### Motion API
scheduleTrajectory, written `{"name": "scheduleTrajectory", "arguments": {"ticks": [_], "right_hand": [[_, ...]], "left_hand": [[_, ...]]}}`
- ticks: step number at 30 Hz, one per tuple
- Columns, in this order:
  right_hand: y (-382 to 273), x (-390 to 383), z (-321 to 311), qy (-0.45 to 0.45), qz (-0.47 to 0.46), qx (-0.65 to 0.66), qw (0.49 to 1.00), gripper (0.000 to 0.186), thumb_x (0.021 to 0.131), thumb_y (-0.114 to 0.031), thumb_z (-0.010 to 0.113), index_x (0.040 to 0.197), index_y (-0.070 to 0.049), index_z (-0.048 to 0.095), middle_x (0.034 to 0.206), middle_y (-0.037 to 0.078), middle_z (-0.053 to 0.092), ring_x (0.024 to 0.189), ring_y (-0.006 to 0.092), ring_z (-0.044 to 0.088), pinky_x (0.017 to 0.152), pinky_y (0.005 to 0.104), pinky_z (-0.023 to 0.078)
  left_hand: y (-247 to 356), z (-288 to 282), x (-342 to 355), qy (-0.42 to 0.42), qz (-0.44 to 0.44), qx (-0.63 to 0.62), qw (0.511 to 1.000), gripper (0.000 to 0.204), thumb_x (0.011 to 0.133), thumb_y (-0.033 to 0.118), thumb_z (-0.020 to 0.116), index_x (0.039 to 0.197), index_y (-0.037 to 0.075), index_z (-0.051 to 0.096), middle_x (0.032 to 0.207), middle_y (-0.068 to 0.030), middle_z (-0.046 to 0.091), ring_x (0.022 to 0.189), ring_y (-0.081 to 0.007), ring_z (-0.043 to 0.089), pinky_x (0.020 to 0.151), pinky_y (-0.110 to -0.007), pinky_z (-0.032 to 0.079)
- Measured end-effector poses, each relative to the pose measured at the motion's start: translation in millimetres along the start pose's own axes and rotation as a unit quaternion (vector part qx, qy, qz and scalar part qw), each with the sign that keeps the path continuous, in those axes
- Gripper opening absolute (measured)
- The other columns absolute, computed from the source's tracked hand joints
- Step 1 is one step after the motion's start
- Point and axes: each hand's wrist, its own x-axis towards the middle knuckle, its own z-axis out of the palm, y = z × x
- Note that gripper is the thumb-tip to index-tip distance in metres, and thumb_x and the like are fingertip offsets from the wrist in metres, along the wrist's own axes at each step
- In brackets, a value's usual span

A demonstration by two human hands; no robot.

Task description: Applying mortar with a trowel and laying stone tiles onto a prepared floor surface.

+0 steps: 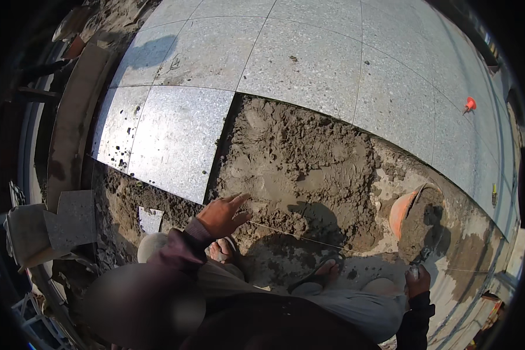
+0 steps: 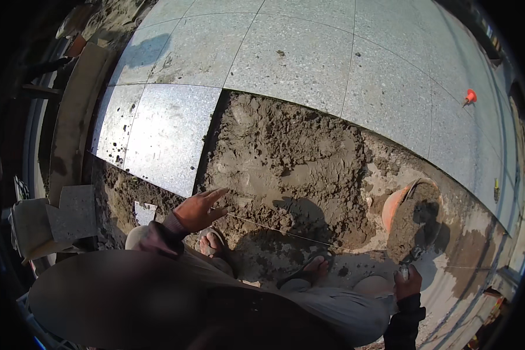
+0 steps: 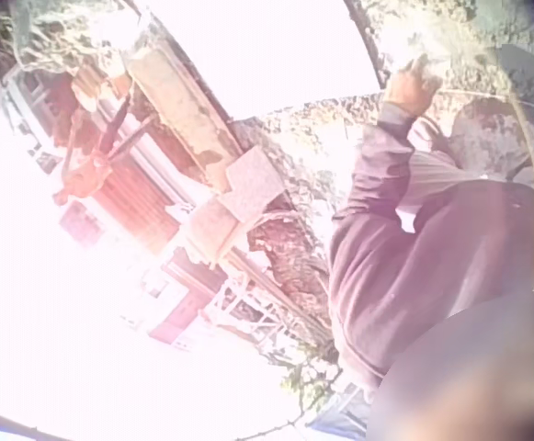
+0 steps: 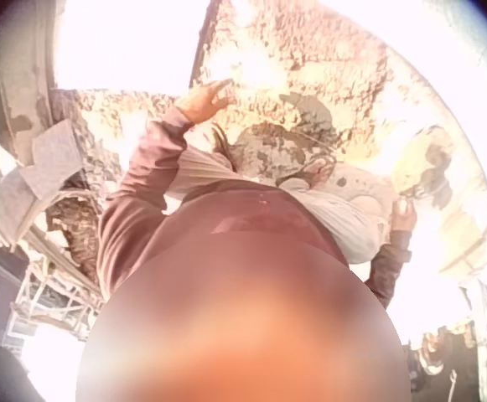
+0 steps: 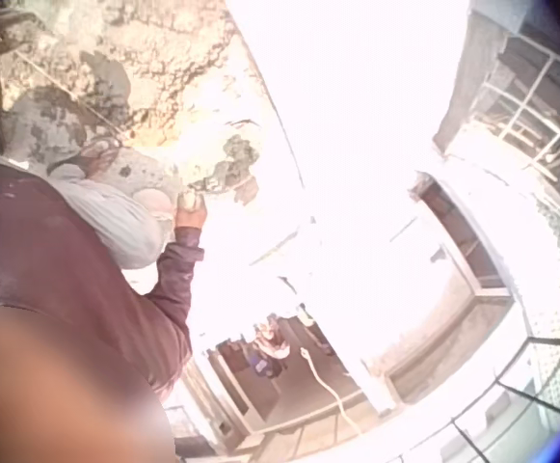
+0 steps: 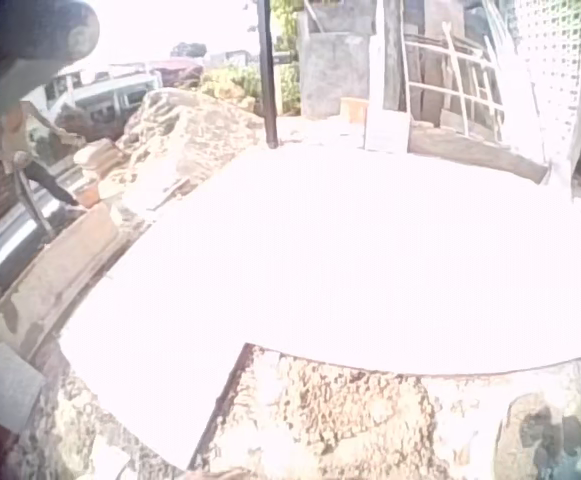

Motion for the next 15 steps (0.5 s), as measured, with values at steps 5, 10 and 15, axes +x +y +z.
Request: {"name": "scheduleTrajectory", "arguments": {"ticks": [5,10,15], "right_hand": [[-97.3,15.7,51.6,-0.13,-0.084,0.062,0.986,0.016,0.072,-0.013,0.058,0.069,-0.003,0.046,0.048,0.005,0.045,0.038,0.0122,0.045,0.037,0.026,0.034],[-193.8,42.1,136.1,-0.245,-0.194,0.153,0.938,0.015,0.075,-0.011,0.057,0.069,-0.003,0.045,0.05,0.001,0.046,0.041,0.0076,0.045,0.038,0.0239,0.034],[-275.1,54.8,233.7,-0.475,-0.074,0.425,0.767,0.011,0.077,-0.011,0.053,0.079,-0.003,0.044,0.062,0.004,0.047,0.043,0.0109,0.047,0.036,0.025,0.039]], "left_hand": [[-27.0,-53.3,-41.1,0.153,-0.188,0.218,0.945,0.049,0.075,0.026,0.055,0.116,0.005,0.039,0.103,-0.0184,0.051,0.089,-0.0339,0.051,0.075,-0.039,0.042],[-13.4,-60.6,-48.1,0.195,-0.065,0.109,0.972,0.048,0.076,0.023,0.055,0.117,0.006,0.037,0.102,-0.0171,0.051,0.09,-0.0331,0.05,0.075,-0.038,0.041],[-10.2,-64.6,-49.5,0.185,-0.105,0.141,0.967,0.048,0.076,0.023,0.055,0.118,0.008,0.037,0.1,-0.016,0.052,0.09,-0.0315,0.05,0.077,-0.037,0.04]]}}
